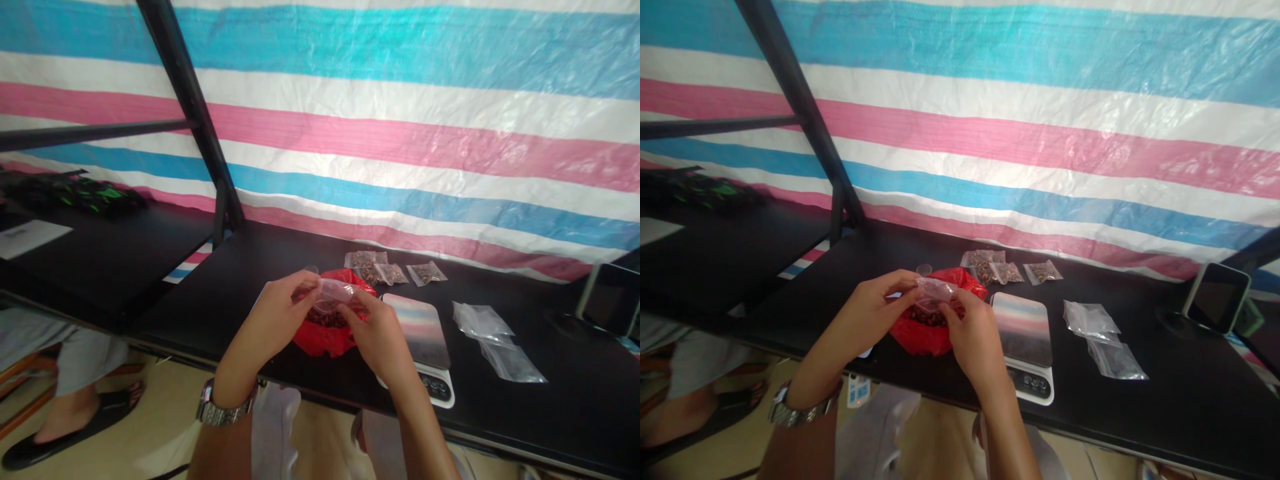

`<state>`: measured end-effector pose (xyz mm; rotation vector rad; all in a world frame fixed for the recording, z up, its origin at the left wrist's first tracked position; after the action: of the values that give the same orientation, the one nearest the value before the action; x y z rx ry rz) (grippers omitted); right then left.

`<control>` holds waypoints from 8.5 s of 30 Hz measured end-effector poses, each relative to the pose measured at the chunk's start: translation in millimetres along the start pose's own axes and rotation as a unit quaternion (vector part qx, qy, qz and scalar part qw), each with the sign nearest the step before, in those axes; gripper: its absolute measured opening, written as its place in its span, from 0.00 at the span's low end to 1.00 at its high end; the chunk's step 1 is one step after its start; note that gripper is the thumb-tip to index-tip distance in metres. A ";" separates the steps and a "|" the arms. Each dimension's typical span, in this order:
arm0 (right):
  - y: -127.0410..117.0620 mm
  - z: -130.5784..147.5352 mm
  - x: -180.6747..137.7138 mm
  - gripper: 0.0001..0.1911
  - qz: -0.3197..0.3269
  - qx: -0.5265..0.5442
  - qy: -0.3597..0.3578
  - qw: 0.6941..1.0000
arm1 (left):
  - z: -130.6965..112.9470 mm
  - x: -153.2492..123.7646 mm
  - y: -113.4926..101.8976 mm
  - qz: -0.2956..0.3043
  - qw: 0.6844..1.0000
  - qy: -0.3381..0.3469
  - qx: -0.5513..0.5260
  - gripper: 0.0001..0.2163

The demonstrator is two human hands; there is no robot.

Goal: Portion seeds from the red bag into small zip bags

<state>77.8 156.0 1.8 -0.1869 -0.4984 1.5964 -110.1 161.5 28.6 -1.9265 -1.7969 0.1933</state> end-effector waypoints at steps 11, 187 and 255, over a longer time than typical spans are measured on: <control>3.7 -1.3 0.2 0.20 -0.007 -0.013 -0.025 1.000 | -4.1 0.6 5.6 0.023 0.999 0.004 0.025 0.11; -164.2 -70.9 -14.1 0.26 -0.435 -0.052 0.156 0.885 | 0.0 -5.1 -10.2 -0.111 0.994 -0.011 0.015 0.22; -85.4 9.5 0.4 0.12 -0.065 -0.045 -0.064 0.995 | -34.6 17.6 91.7 -0.031 0.939 -0.111 -0.323 0.15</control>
<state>151.2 155.6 46.4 -0.1170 -0.6700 1.4657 -11.0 168.9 21.9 -2.3482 -2.2707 -0.2479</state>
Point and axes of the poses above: each hand's wrist, its own x-axis towards the middle knuckle, its own y-axis out of the palm, z = x × y, the point moved 1 cm from there along x, towards the middle knuckle
